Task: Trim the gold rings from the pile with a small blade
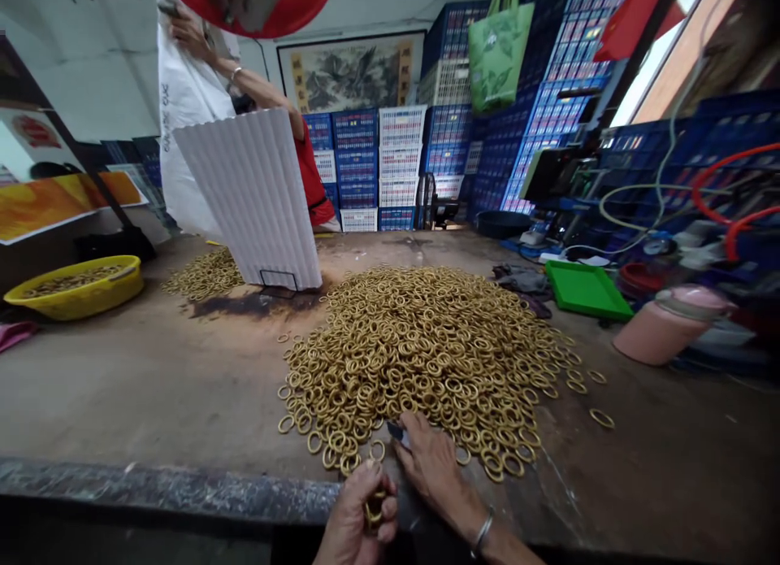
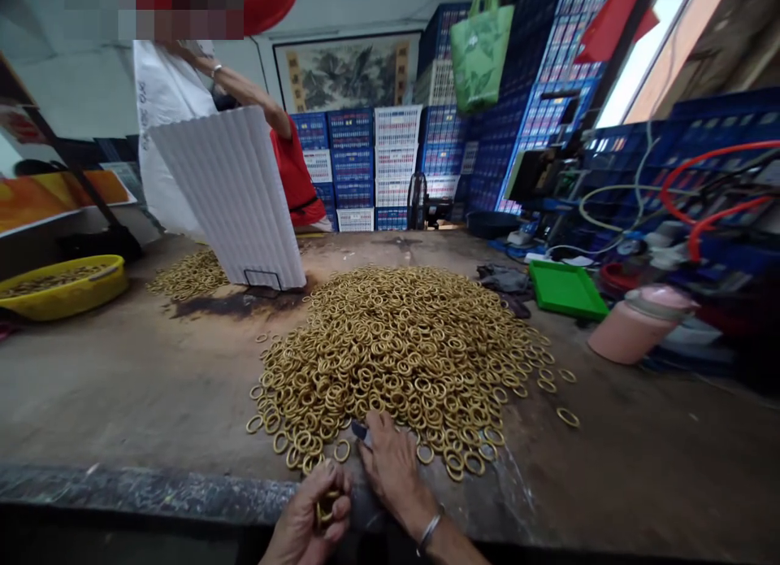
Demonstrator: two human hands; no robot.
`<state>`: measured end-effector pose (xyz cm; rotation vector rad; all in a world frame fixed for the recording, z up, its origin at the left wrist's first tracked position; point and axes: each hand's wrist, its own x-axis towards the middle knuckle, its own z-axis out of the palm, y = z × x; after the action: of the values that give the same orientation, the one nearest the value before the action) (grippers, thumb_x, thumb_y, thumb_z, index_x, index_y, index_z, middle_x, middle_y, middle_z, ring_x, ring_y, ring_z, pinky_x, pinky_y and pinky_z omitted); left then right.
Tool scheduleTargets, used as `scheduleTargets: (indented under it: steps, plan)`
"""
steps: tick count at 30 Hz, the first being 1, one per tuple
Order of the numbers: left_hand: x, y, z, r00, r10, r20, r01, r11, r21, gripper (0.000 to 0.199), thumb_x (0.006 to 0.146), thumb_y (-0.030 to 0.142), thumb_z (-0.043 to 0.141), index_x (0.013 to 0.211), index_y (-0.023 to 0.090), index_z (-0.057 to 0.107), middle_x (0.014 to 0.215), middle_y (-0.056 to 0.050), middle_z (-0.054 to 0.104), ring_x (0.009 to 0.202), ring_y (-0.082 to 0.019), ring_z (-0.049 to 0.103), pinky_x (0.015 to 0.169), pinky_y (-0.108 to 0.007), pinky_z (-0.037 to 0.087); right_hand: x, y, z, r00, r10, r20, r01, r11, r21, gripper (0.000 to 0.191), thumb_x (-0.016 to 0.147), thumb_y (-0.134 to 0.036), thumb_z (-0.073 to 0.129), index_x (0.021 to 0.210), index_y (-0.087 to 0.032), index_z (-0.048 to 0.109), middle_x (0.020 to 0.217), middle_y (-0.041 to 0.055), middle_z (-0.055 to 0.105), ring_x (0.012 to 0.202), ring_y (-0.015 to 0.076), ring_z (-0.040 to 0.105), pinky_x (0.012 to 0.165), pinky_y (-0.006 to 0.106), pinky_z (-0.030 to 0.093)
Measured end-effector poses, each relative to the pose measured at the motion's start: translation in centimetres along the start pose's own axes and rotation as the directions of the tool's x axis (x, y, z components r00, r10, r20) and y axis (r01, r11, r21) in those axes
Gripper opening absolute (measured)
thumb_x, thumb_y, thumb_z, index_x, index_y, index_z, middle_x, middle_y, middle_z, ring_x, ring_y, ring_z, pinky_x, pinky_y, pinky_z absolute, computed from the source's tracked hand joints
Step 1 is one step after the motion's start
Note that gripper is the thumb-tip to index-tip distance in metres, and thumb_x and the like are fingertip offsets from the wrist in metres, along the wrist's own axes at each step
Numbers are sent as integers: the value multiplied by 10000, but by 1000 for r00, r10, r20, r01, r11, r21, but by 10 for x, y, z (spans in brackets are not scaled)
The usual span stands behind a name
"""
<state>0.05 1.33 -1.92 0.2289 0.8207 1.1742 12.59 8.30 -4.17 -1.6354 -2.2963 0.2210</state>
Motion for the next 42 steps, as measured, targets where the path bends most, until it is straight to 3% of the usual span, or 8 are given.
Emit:
scheduleTargets:
  steps: [6, 11, 14, 17, 21, 27, 33, 42]
  plan:
    - [4, -6, 5, 958, 280, -59, -226, 867, 445, 277, 729, 435, 559, 715, 166, 490, 495, 64, 416, 390, -46, 338, 382, -176, 224, 4, 2, -12, 997, 30, 74, -57, 918, 393, 104, 755, -254, 438, 782, -206, 526, 660, 5, 580, 609, 145, 537, 573, 233, 355]
    - [7, -6, 8, 802, 587, 114, -484, 525, 700, 222, 774, 294, 506, 944, 171, 581, 671, 2, 559, 585, -107, 487, 566, -220, 392, 3, -1, -23, 945, 103, 312, -320, 495, 808, 170, 641, -346, 537, 663, -191, 471, 510, -62, 415, 445, 76, 368, 439, 195, 295]
    - [6, -6, 13, 775, 587, 235, -547, 436, 715, 195, 798, 251, 463, 886, 156, 609, 762, -36, 605, 683, -131, 518, 654, -241, 409, -6, -2, -29, 862, 64, 503, -502, 237, 832, 253, 625, -394, 577, 697, -192, 443, 502, -91, 344, 392, 38, 268, 385, 173, 202]
    - [4, -7, 16, 770, 586, 252, -559, 430, 709, 151, 789, 231, 472, 808, 148, 596, 710, -28, 599, 646, -124, 510, 635, -236, 407, -12, -2, -33, 785, 23, 619, -616, 134, 776, 336, 615, -461, 599, 714, -202, 410, 496, -109, 311, 361, 21, 206, 369, 166, 138]
    - [5, -8, 18, 786, 583, 206, -526, 455, 718, 112, 770, 220, 488, 736, 153, 571, 649, -5, 562, 609, -108, 484, 612, -220, 396, -13, -1, -34, 801, 32, 597, -593, 176, 786, 390, 611, -538, 584, 678, -203, 396, 491, -102, 334, 355, 23, 208, 358, 172, 142]
    - [5, -3, 20, 873, 484, 61, -388, 611, 690, 171, 758, 307, 498, 678, 158, 525, 539, 47, 448, 451, -63, 386, 456, -182, 327, -12, -6, -38, 920, 108, 378, -384, 452, 805, 343, 602, -498, 596, 593, -176, 481, 464, -66, 383, 411, 50, 287, 374, 185, 230]
    - [-1, -3, 22, 976, 217, 24, -187, 779, 599, 264, 737, 423, 526, 725, 160, 528, 530, 58, 448, 402, -42, 365, 393, -165, 253, -17, -4, -36, 882, 70, 466, -464, 304, 832, 324, 664, -490, 529, 618, -180, 445, 484, -72, 420, 362, 35, 288, 343, 177, 204]
    - [-5, -7, 24, 986, 151, 72, -167, 877, 450, 275, 766, 430, 520, 712, 172, 442, 569, 58, 455, 424, -30, 370, 396, -146, 239, -18, 3, -32, 891, 109, 442, -453, 291, 842, 288, 721, -447, 479, 670, -164, 498, 516, -54, 476, 363, 38, 300, 358, 171, 231]
